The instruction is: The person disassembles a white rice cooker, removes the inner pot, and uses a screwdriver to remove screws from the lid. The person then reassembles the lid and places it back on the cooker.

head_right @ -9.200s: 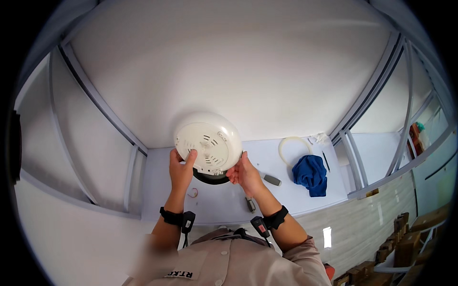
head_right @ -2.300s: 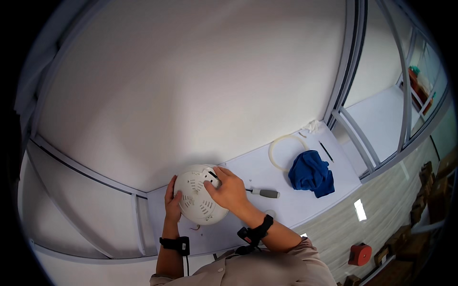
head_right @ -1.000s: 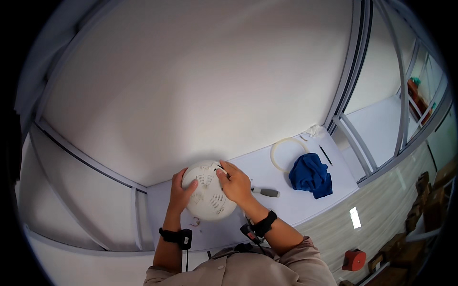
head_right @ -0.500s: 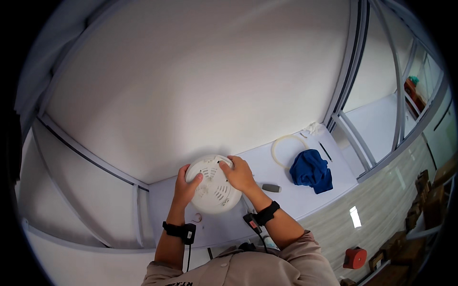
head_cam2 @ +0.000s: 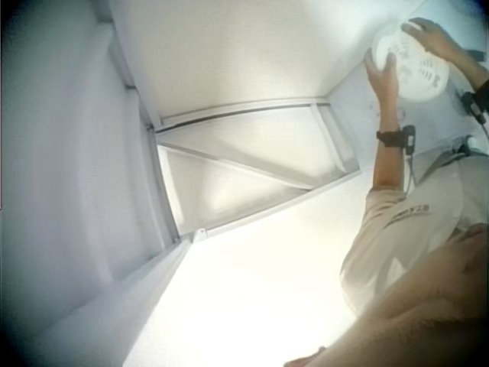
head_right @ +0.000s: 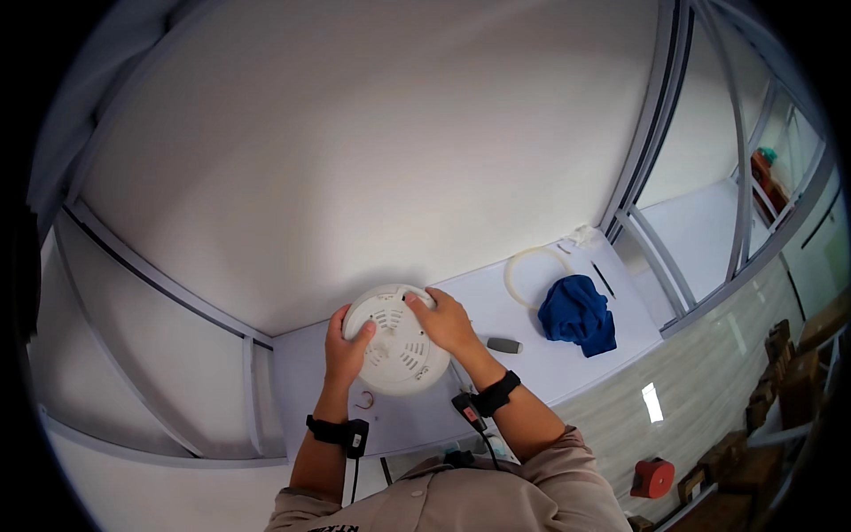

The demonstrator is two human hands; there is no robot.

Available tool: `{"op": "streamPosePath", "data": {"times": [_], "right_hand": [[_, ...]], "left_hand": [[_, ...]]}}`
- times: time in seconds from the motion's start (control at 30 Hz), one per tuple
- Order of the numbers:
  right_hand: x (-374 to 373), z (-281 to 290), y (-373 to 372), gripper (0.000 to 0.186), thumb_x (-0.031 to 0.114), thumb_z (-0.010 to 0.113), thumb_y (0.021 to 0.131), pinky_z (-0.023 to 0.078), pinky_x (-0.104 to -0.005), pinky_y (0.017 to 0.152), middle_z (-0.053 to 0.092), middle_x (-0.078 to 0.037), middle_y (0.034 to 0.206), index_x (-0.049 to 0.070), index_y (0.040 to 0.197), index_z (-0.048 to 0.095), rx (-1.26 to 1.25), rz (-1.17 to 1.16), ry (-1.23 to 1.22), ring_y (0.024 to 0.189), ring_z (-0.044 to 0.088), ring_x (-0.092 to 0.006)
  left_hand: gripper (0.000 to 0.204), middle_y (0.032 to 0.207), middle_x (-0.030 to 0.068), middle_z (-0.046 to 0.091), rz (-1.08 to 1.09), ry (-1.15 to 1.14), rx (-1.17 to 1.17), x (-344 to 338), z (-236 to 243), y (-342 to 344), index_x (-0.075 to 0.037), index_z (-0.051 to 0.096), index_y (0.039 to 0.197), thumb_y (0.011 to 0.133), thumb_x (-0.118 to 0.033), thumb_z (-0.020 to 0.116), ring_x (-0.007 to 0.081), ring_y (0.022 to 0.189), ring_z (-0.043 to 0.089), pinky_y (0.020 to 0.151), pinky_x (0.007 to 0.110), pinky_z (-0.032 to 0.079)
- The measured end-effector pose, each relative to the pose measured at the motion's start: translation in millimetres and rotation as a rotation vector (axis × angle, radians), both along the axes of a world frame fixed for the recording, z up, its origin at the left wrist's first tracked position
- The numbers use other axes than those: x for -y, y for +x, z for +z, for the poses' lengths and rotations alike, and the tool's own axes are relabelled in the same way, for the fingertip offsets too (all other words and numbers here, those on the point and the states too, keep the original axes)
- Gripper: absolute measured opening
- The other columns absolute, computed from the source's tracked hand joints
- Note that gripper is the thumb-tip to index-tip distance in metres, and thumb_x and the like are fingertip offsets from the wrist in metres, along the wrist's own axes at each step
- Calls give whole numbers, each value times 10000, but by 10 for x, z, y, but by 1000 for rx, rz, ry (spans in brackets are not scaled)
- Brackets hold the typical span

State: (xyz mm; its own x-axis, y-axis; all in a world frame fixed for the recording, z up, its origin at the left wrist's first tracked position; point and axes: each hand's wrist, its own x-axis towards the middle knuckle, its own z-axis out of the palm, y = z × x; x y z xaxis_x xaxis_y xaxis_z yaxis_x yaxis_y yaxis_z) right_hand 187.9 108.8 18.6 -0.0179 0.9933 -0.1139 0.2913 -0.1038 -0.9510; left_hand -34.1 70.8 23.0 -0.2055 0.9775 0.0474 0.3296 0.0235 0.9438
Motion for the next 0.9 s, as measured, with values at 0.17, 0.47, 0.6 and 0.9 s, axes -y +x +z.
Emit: {"op": "streamPosePath", "data": {"times": [0.17,0.47,0.6,0.9], "right_hand": [[186,-391,110,1090,706,707,859,431,-483,1146,497,-358,1475,-93,1539,411,51,65,-39,1387,513,-452],[728,-233,59,1289,547,884,768,308,-503,1229,214,-384,1620,-121,1610,171,-93,239,31,1526,255,-491],[919,-173,42,1344,535,895,761,284,-533,1238,140,-411,1632,-117,1621,94,-18,306,177,1553,175,-529],[1067,-411,140,1325,486,901,776,299,-528,1236,61,-414,1649,-93,1631,70,116,422,403,1557,140,-554]], "left_hand": [[682,1353,184,631,38,45,67,74,-80,-103,5,513,1448,900,-286,796,278,1199,643,995,398,541],[662,1391,184,594,119,150,144,434,-225,-213,12,498,1453,907,-239,776,283,1233,609,1024,425,524],[735,1479,184,515,48,242,179,698,-429,-354,13,406,1510,914,-227,764,284,1311,544,1077,435,488],[819,1608,203,327,-118,205,236,1191,-724,-500,-9,242,1612,989,-306,683,290,1443,393,1200,438,343]]}}
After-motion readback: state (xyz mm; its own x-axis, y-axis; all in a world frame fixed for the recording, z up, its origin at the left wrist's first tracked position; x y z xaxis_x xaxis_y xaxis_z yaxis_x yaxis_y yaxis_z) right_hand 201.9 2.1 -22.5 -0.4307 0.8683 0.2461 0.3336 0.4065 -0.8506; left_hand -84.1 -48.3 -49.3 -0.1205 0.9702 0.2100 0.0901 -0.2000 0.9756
